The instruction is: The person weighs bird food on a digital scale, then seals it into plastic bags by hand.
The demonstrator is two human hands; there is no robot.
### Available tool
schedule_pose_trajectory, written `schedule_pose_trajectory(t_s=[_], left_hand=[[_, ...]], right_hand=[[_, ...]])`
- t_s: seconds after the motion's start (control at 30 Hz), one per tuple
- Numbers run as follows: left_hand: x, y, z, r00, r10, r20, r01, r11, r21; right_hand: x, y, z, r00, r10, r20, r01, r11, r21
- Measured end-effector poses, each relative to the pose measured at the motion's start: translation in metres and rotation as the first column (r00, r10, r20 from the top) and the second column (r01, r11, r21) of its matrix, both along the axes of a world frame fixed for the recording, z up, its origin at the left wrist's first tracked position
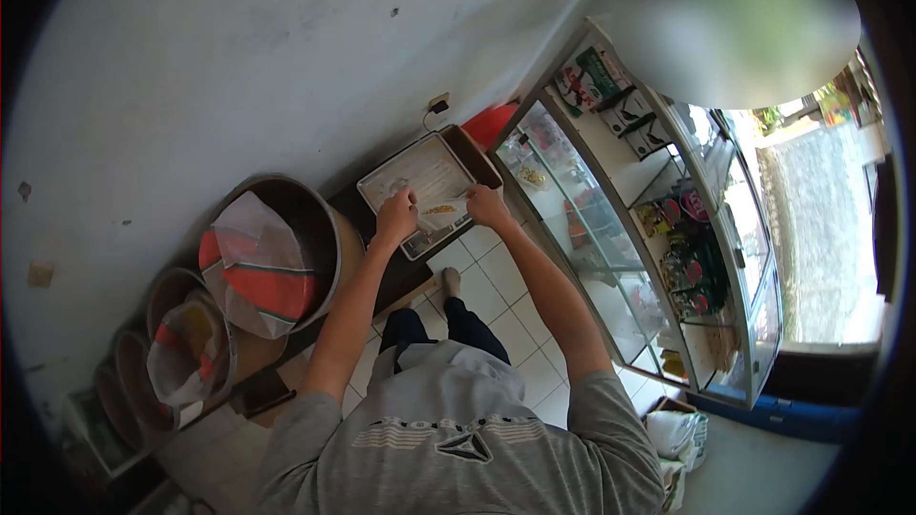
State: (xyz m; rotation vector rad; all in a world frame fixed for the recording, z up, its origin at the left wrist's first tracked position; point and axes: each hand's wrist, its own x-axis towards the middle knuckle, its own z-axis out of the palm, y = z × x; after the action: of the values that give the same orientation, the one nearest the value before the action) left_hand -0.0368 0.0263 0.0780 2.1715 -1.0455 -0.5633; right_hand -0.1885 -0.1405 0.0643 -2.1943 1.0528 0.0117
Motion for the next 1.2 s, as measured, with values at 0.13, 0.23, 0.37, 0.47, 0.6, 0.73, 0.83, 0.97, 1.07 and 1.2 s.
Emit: schedule_pose_trajectory(t_s=[0.13, 0.23, 0.37, 0.47, 0.6, 0.73, 0.83, 0.97, 1.07, 1.2], left_hand=[[0.010, -0.015, -0.012, 0.978, 0.200, -0.054, -0.203, 0.978, -0.047], [0.024, -0.031, -0.018, 0.959, 0.274, -0.070, -0.279, 0.958, -0.065], [0.038, -0.045, -0.023, 0.949, 0.315, 0.014, -0.315, 0.949, -0.033], [0.052, -0.050, -0.039, 0.952, 0.307, 0.004, -0.306, 0.951, -0.035], [0.063, -0.056, -0.070, 0.957, 0.266, -0.113, -0.268, 0.963, -0.009], [0.064, -0.061, -0.086, 0.943, 0.311, -0.118, -0.302, 0.949, 0.087], [0.059, -0.060, -0.087, 0.913, 0.372, -0.170, -0.354, 0.927, 0.127], [0.057, -0.050, -0.070, 0.892, 0.423, -0.160, -0.408, 0.905, 0.118], [0.063, -0.047, -0.068, 0.892, 0.385, -0.236, -0.325, 0.911, 0.255], [0.068, -0.047, -0.088, 0.967, 0.255, -0.010, -0.252, 0.962, 0.106]], right_hand=[[0.030, -0.026, -0.013, 0.994, 0.061, 0.087, -0.078, 0.976, 0.202], [0.049, -0.048, -0.041, 0.958, 0.174, 0.226, -0.195, 0.978, 0.073], [0.074, -0.067, -0.050, 0.930, 0.286, 0.229, -0.300, 0.953, 0.028], [0.094, -0.074, -0.039, 0.983, 0.152, 0.103, -0.177, 0.934, 0.310], [0.110, -0.088, -0.093, 0.979, 0.187, 0.082, -0.203, 0.934, 0.293], [0.114, -0.091, -0.121, 0.966, 0.232, 0.115, -0.254, 0.935, 0.247], [0.116, -0.085, -0.112, 0.976, 0.182, 0.122, -0.212, 0.924, 0.319], [0.115, -0.080, -0.068, 0.967, 0.240, 0.085, -0.253, 0.938, 0.236], [0.112, -0.085, -0.069, 0.912, 0.382, 0.149, -0.396, 0.915, 0.077], [0.113, -0.094, -0.092, 0.834, 0.479, 0.272, -0.492, 0.870, -0.023]])
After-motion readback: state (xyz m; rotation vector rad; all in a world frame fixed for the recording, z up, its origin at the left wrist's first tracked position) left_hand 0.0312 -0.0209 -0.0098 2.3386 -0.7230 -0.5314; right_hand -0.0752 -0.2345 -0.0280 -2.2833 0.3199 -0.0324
